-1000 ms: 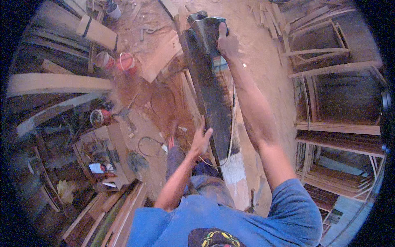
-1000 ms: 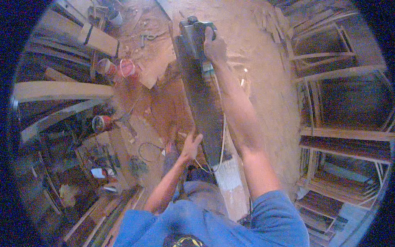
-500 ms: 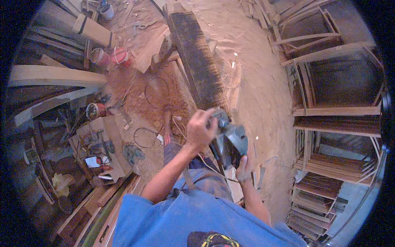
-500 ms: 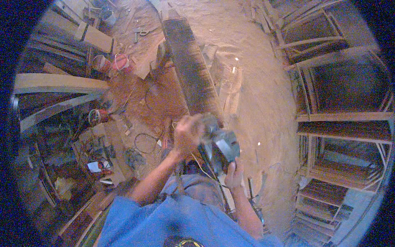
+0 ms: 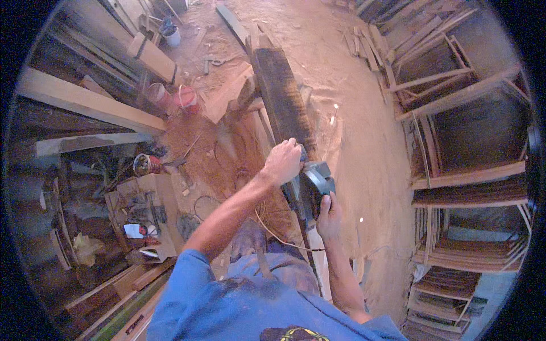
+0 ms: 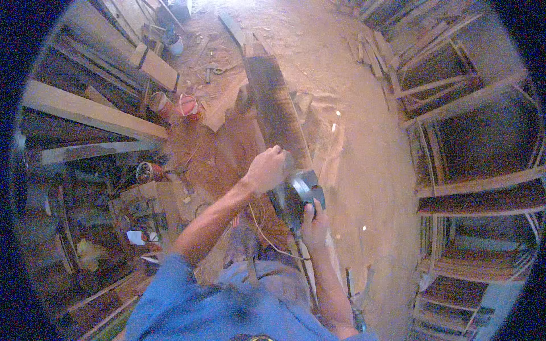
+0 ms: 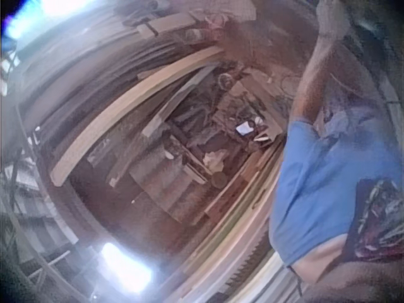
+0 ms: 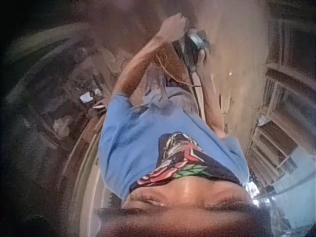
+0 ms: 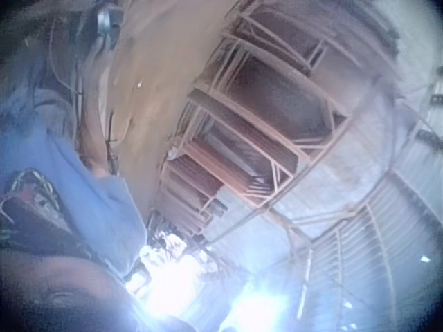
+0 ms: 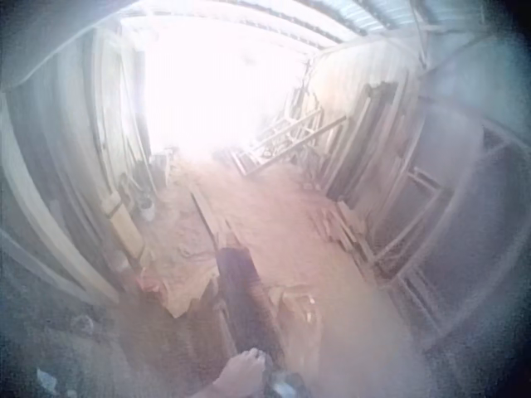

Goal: The person uses a circular saw to cut a wooden plank into smaller pieces. They then use a sander to smooth the edges of the cut pieces. The person handles the wood and tools with both hands, adjusting the wood's position as needed.

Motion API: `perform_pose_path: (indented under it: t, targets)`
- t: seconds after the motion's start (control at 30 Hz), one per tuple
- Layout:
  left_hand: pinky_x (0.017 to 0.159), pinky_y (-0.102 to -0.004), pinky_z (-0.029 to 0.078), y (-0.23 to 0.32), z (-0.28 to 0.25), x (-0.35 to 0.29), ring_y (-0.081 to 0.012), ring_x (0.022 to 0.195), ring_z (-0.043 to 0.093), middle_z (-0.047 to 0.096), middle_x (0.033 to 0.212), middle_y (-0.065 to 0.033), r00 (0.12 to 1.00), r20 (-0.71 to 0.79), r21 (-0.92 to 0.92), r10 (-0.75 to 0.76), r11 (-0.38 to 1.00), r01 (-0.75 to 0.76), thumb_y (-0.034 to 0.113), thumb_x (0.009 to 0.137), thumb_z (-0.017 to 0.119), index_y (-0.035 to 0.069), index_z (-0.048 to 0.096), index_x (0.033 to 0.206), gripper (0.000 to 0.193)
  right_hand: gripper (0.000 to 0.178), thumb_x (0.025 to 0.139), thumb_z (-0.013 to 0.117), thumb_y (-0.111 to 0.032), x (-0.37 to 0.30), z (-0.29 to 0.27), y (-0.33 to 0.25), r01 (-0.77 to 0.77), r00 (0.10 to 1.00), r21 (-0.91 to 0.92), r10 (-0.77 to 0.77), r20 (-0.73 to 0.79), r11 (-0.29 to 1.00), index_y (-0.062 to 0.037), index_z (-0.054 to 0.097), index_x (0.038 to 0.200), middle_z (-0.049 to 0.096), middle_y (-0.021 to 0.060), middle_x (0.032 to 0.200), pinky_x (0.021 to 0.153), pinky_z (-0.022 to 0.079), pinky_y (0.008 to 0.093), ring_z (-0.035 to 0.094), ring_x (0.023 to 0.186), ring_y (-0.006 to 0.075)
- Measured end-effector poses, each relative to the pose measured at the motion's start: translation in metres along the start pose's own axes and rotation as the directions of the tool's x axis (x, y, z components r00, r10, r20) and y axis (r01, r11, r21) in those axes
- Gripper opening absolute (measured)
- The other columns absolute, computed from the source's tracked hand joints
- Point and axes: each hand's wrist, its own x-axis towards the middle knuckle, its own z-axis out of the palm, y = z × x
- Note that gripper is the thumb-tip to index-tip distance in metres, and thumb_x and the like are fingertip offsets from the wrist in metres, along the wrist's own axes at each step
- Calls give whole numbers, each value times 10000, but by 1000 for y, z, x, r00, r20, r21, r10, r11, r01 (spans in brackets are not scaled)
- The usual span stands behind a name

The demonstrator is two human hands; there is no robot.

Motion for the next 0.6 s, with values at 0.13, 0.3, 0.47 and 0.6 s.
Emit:
perform_pose_path:
  t: [0.13, 0.3, 0.47, 0.6]
  targets:
    - [923, -457, 541, -61, -20, 54, -371, 1043, 654, 660, 1045, -182, 967, 143, 52, 211, 974, -220, 171, 782, 731, 7, 723, 936, 226, 509, 1071, 449, -447, 55, 15, -42, -10, 999, -90, 14, 47, 996, -18, 628, 1278, 695, 281, 985, 816, 528, 488, 684, 928, 449]
    - [959, -480, 495, -107, -71, 98, -370, 1060, 627, 649, 1099, -138, 939, 55, 272, 340, 899, -342, 186, 795, 719, 110, 718, 1071, 286, 524, 1077, 413, -461, 123, 56, -70, 113, 994, -51, -114, 0, 992, -15, 639, 1233, 686, 308, 1010, 814, 513, 534, 668, 967, 497]
    - [887, -442, 509, -79, -30, 47, -332, 990, 638, 660, 1056, -137, 679, -599, -547, -425, 836, 41, 109, 858, 693, 48, 687, 1081, 231, 539, 1080, 407, -467, 207, 94, -106, 112, 993, -51, -110, 44, 992, -4, 652, 1209, 680, 325, 1078, 853, 511, 537, 659, 1027, 508]
    - [884, -380, 514, -24, 34, -24, -260, 970, 650, 686, 1065, -136, 752, -138, -795, -644, 525, 303, 163, 896, 707, 3, 651, 1177, 328, 595, 1067, 384, -536, 278, 124, -123, 121, 992, -125, -125, -20, 985, -33, 661, 1225, 683, 310, 1132, 925, 507, 531, 640, 1095, 506]
